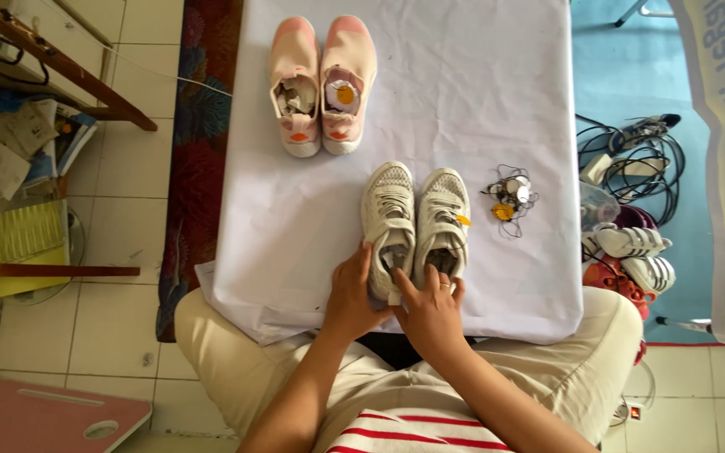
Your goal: Stuffing a shoe with paper and using a small tool to perform fine repairs inside the shoe.
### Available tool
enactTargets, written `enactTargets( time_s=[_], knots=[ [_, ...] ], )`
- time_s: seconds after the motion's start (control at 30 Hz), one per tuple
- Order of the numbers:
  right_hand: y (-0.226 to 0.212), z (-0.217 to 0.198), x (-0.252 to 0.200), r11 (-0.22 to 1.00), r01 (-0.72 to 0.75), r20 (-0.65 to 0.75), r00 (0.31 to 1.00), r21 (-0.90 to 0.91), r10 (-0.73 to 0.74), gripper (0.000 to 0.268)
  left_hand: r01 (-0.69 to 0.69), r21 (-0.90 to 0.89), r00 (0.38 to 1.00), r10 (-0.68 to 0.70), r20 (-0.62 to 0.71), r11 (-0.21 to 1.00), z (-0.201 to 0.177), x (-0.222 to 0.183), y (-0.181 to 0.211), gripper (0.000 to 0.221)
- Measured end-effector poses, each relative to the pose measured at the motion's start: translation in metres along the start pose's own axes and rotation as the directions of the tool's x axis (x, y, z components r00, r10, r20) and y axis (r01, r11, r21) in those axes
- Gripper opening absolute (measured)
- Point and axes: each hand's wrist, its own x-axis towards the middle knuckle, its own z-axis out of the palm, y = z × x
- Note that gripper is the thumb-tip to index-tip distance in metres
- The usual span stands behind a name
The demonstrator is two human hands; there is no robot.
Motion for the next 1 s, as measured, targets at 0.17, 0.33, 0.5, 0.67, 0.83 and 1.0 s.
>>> enactTargets(
  time_s=[0.17, 0.33, 0.5, 0.67, 0.83, 1.0],
  knots=[
    [0.002, 0.015, 0.001, 0.999, -0.053, 0.062, 0.997, 0.003, 0.053, 0.065, 0.026, -0.018, 0.999, -0.025, 0.03, 1.0, -0.005, 0.001, 0.002, 0.119],
    [0.006, 0.015, 0.002, 1.0, -0.003, -0.019, 1.0, 0.021, 0.004, 0.062, 0.043, -0.013, 0.996, -0.042, 0.076, 0.999, -0.003, 0.002, -0.001, 0.122],
    [0.01, 0.023, 0.006, 0.999, 0.026, -0.064, 0.998, 0.045, -0.023, 0.059, 0.023, -0.018, 0.998, -0.022, 0.056, 1.0, -0.004, 0.005, -0.002, 0.123],
    [0.013, 0.024, 0.007, 0.993, 0.066, -0.047, 0.997, 0.097, -0.061, 0.058, 0.027, -0.026, 0.999, -0.025, 0.043, 0.999, -0.005, 0.003, 0.001, 0.122],
    [0.011, 0.006, 0.006, 0.978, 0.19, -0.093, 0.979, 0.083, -0.182, 0.063, 0.041, 0.004, 0.996, -0.042, 0.075, 0.999, -0.002, 0.001, -0.003, 0.124],
    [0.014, 0.009, 0.007, 0.975, 0.207, -0.094, 0.975, 0.084, -0.199, 0.059, 0.093, -0.035, 0.991, -0.09, 0.095, 0.995, -0.006, 0.003, 0.003, 0.125]
  ],
)
